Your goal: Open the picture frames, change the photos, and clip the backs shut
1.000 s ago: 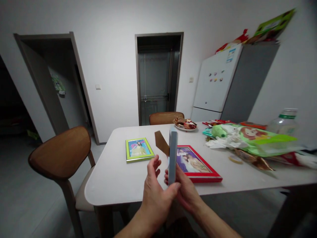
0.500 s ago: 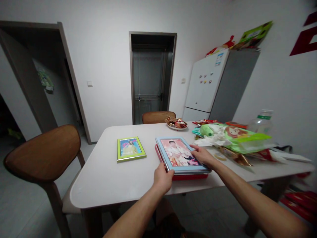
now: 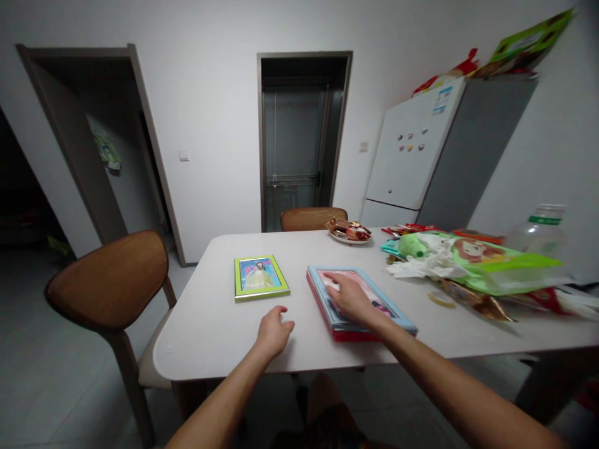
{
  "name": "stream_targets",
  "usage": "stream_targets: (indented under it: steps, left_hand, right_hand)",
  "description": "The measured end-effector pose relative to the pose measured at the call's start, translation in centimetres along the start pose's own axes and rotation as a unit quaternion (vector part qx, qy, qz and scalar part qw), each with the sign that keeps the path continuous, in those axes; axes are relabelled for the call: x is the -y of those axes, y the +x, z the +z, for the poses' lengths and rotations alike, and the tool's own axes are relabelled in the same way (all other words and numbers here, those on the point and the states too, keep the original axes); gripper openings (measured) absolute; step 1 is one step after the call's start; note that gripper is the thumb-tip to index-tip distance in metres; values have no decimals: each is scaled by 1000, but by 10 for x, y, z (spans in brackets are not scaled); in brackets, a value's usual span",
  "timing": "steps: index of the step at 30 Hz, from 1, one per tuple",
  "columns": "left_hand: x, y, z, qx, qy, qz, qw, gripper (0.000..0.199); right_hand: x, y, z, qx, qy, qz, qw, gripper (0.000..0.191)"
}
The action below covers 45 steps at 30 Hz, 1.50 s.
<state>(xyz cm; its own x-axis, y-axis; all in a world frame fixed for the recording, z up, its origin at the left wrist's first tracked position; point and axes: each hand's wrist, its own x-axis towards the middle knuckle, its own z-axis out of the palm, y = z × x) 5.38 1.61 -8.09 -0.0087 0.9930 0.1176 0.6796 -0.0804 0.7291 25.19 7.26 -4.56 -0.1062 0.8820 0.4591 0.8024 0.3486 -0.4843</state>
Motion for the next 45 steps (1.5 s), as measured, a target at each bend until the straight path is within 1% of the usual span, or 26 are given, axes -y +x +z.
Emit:
stream_targets:
  steps: [1, 3, 6, 8, 11, 13, 15, 17, 19, 21, 23, 24, 25, 27, 29, 32, 34, 35, 36, 38, 40, 42, 44, 45]
  left_hand:
    - [6, 0, -5, -9, 6, -2, 1000, 33]
    - [17, -1, -16, -26, 21, -5, 999, 33]
    - [32, -7, -31, -55, 53, -6, 997, 34]
    - [42, -11, -40, -73, 75, -8, 994, 34]
    - [55, -16, -49, -92, 99, -17, 991, 34]
    - [62, -19, -54, -102, 110, -20, 989, 36]
    - [66, -25, -58, -114, 118, -21, 986, 40]
    - [66, -34, -60, -127, 124, -17, 984, 44]
    - [64, -47, -58, -124, 141, 24, 982, 49]
    - [58, -63, -49, -84, 167, 103, 977, 55]
    - [51, -78, -38, -29, 193, 174, 965, 61]
    - [47, -83, -33, -13, 202, 191, 960, 62]
    - [43, -87, -29, -4, 210, 200, 957, 58]
    - [37, -90, -24, -7, 218, 203, 955, 43]
    - [32, -88, -26, -13, 217, 205, 955, 33]
    - [27, -83, -36, -24, 192, 206, 959, 35]
    - [20, -82, -45, -58, 149, 188, 969, 40]
    - [16, -82, -50, -84, 115, 173, 975, 41]
    - [11, -82, -54, -112, 71, 156, 979, 40]
    - [1, -82, -62, -159, -41, 122, 979, 34]
    - [-5, -81, -68, -188, -154, 91, 966, 33]
    - [-5, -81, -70, -202, -228, 64, 950, 46]
    - [3, -81, -70, -197, -259, 42, 945, 61]
    - [9, -81, -68, -186, -266, 31, 945, 65]
  right_hand:
    - [17, 0, 17, 38, 1, -38, 999, 37]
    - [47, 2, 51, 115, -15, -119, 986, 41]
    - [78, 11, 92, 153, -30, -155, 975, 43]
    - [88, 18, 109, 160, -41, -160, 973, 47]
    - [91, 22, 118, 165, -56, -163, 971, 48]
    - [91, 16, 118, 165, -64, -166, 970, 45]
    - [89, 0, 115, 164, -62, -174, 969, 44]
    - [88, -24, 109, 158, -33, -191, 968, 44]
    - [87, -53, 100, 143, 23, -212, 966, 44]
    - [87, -82, 87, 135, 80, -224, 962, 42]
    - [88, -105, 72, 146, 129, -222, 956, 39]
    - [88, -112, 64, 157, 150, -211, 953, 36]
    - [89, -117, 56, 160, 168, -189, 954, 33]
    - [88, -118, 41, 143, 194, -137, 961, 27]
    - [84, -111, 29, 95, 210, -86, 969, 24]
    - [74, -95, 18, 11, 243, -23, 970, 26]
    - [70, -84, 15, -31, 274, 17, 961, 31]
    - [71, -80, 16, -38, 291, 31, 955, 34]
    - [73, -77, 18, -31, 307, 39, 950, 36]
    - [82, -73, 25, 12, 330, 33, 943, 41]
    - [95, -73, 34, 65, 335, 4, 940, 45]
    - [107, -73, 44, 100, 319, -30, 942, 47]
    - [114, -73, 52, 122, 284, -52, 950, 49]
    - [114, -73, 55, 129, 260, -57, 955, 50]
